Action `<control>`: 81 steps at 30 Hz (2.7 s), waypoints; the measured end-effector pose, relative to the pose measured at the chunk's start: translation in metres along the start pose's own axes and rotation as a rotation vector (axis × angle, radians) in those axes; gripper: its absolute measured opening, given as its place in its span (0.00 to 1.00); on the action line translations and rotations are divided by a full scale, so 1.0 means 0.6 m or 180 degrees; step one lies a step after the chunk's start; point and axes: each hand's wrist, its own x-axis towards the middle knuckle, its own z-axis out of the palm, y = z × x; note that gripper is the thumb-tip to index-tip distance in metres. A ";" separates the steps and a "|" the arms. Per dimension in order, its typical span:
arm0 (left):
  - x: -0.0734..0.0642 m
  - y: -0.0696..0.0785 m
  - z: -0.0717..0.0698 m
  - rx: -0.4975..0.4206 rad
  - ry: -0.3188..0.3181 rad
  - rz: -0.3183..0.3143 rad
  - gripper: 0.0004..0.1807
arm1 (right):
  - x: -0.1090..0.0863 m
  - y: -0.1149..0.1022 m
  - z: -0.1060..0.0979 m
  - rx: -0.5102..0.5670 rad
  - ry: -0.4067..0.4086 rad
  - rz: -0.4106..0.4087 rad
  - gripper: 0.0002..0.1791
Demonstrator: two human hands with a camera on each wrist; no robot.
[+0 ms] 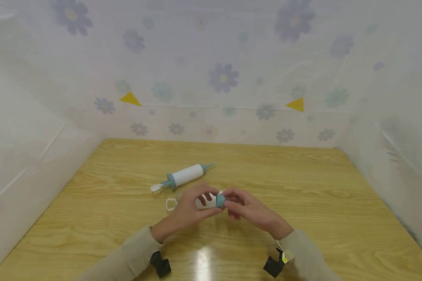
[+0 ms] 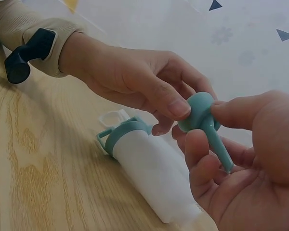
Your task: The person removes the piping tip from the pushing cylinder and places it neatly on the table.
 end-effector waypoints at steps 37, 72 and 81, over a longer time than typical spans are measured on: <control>-0.009 -0.001 -0.012 -0.0219 0.0014 -0.0220 0.21 | -0.036 0.011 -0.011 0.0119 0.0161 -0.0060 0.06; -0.004 -0.002 -0.007 -0.0424 0.0022 -0.0154 0.21 | -0.023 0.023 -0.008 -0.0029 0.0235 -0.0036 0.09; -0.006 -0.001 -0.005 -0.0378 -0.0024 -0.0232 0.21 | -0.015 0.019 -0.005 -0.0118 0.0296 0.0014 0.12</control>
